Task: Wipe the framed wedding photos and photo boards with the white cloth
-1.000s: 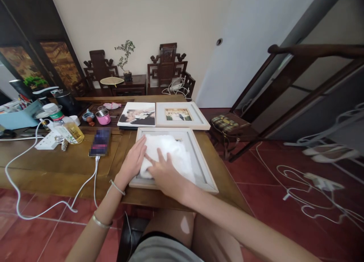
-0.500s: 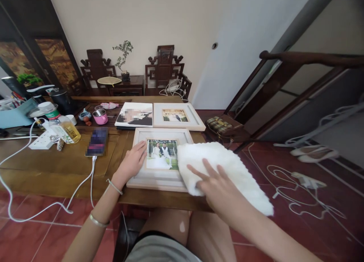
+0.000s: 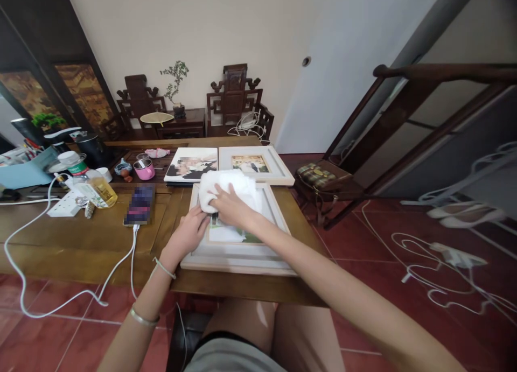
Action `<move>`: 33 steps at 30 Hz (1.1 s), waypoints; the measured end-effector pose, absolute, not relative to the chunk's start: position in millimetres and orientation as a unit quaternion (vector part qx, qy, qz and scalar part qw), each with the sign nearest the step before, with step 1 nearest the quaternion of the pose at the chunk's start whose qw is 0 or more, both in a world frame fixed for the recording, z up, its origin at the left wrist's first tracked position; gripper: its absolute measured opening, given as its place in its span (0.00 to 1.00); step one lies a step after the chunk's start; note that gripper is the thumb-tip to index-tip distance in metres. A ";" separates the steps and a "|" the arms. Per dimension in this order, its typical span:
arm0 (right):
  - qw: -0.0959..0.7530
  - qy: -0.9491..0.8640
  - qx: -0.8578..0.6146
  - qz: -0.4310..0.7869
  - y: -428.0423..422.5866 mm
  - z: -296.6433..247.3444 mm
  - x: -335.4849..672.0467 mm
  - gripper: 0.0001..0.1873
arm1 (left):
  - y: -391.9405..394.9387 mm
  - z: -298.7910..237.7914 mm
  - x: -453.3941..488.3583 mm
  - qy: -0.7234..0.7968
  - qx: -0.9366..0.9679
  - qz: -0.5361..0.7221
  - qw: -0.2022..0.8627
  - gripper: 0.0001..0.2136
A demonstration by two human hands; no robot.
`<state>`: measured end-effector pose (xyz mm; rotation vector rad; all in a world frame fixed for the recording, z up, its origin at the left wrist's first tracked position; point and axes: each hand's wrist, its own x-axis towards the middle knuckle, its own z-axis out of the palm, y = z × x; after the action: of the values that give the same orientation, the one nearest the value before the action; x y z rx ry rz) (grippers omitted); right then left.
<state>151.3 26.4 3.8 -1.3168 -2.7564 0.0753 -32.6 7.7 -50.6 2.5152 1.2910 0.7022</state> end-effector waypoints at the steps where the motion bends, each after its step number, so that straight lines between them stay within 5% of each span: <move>1: 0.041 -0.907 -0.420 0.014 29.5 3.2 143.5 0.29 | 7.7 -49.5 -32.4 0.443 0.857 0.237 0.114 0.13; 8: 0.040 -0.900 -0.434 -0.015 28.4 4.7 143.0 0.25 | 8.2 -51.0 -29.4 0.438 0.856 0.244 0.123 0.14; 17: -0.059 -0.817 -0.573 -0.006 10.2 15.9 228.2 0.27 | 10.2 -59.1 -32.2 0.450 0.845 0.258 0.132 0.19; 33: 0.012 -0.843 -0.533 0.068 -132.2 2.5 236.4 0.25 | 9.9 -54.4 -29.4 0.468 0.834 0.253 0.145 0.17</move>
<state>236.4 -132.2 2.5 -1.6625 -2.6281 0.2115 -29.4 9.9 -54.4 2.4032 1.3493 0.7301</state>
